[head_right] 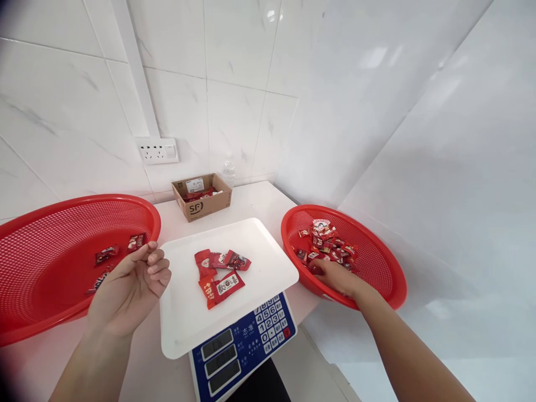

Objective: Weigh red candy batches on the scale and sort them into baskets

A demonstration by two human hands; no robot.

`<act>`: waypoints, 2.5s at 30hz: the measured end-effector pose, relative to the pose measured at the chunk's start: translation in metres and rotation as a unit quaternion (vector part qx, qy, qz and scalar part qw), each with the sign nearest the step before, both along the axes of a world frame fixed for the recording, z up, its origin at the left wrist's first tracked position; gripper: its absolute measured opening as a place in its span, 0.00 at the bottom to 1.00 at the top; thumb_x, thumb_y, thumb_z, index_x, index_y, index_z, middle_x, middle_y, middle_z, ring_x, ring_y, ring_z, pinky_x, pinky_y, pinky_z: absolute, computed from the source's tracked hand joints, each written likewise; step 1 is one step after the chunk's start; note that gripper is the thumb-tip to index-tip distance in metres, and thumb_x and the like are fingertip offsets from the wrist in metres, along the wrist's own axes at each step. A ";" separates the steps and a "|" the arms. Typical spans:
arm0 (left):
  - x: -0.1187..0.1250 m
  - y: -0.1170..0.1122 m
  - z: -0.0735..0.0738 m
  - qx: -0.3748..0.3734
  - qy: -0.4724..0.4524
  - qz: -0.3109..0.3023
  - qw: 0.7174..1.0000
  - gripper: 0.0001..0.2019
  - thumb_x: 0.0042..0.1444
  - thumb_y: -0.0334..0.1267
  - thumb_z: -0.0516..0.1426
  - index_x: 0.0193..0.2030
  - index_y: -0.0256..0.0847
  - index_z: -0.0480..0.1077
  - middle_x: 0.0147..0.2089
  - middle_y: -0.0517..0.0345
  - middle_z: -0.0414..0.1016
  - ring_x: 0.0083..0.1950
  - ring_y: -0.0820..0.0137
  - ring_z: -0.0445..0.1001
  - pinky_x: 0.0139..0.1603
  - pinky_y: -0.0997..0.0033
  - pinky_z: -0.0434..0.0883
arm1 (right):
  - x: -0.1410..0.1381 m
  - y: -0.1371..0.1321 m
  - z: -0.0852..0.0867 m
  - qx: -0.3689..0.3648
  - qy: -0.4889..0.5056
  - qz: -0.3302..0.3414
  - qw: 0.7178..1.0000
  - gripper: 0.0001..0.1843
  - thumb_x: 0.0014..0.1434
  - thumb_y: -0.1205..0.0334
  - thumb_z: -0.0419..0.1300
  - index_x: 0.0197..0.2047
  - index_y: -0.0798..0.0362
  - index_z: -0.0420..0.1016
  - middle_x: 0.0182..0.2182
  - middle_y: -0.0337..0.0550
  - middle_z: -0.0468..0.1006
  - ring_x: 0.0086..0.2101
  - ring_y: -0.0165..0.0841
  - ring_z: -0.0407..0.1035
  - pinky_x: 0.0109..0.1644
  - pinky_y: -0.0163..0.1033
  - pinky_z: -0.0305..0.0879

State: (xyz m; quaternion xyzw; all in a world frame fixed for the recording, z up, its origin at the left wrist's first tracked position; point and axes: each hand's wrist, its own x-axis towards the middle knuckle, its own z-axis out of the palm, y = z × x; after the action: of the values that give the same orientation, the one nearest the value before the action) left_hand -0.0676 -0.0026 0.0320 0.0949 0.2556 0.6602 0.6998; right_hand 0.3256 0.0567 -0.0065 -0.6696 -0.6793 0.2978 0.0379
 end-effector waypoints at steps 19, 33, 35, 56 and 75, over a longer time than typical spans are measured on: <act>0.005 -0.001 0.002 -0.014 0.009 0.009 1.000 0.13 0.61 0.27 0.44 0.31 0.35 0.67 0.24 0.61 0.62 0.22 0.78 0.61 0.20 0.80 0.65 | -0.040 -0.034 0.036 0.341 0.056 -0.204 0.916 0.15 0.53 0.47 0.56 0.35 0.48 0.74 0.32 0.41 0.79 0.33 0.39 0.73 0.35 0.41 0.67; 0.004 -0.001 0.002 -0.004 0.008 0.008 1.000 0.12 0.60 0.26 0.46 0.31 0.35 0.68 0.25 0.61 0.62 0.22 0.78 0.62 0.20 0.80 0.66 | -0.136 -0.065 -0.006 0.357 0.162 0.094 0.915 0.12 0.62 0.57 0.51 0.42 0.48 0.74 0.35 0.45 0.78 0.38 0.36 0.72 0.41 0.42 0.70; 0.005 0.000 0.003 -0.007 0.008 0.008 1.000 0.12 0.60 0.26 0.46 0.31 0.35 0.68 0.24 0.61 0.62 0.21 0.78 0.62 0.20 0.80 0.65 | -0.132 -0.066 -0.003 0.361 0.157 0.096 0.914 0.12 0.62 0.57 0.51 0.41 0.48 0.75 0.36 0.45 0.78 0.39 0.36 0.72 0.42 0.42 0.70; 0.008 -0.002 -0.001 -0.001 0.014 -0.003 1.000 0.12 0.59 0.26 0.47 0.31 0.35 0.68 0.24 0.61 0.62 0.22 0.78 0.62 0.21 0.80 0.66 | -0.143 -0.056 0.003 0.298 0.116 0.182 0.930 0.17 0.61 0.57 0.53 0.52 0.46 0.71 0.52 0.45 0.72 0.54 0.40 0.63 0.56 0.51 0.63; 0.005 0.000 -0.003 0.010 0.007 0.003 1.000 0.11 0.59 0.26 0.47 0.32 0.35 0.69 0.25 0.61 0.63 0.22 0.78 0.62 0.21 0.80 0.66 | -0.149 -0.021 0.002 0.201 0.064 0.142 0.967 0.27 0.62 0.49 0.49 0.62 0.48 0.60 0.64 0.45 0.55 0.64 0.41 0.44 0.65 0.54 0.46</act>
State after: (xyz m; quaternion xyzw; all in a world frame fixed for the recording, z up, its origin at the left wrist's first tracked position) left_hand -0.0626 -0.0027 0.0286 0.1061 0.2541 0.6642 0.6950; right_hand 0.1770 0.0356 -0.0042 -0.5247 -0.8093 0.2003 0.1724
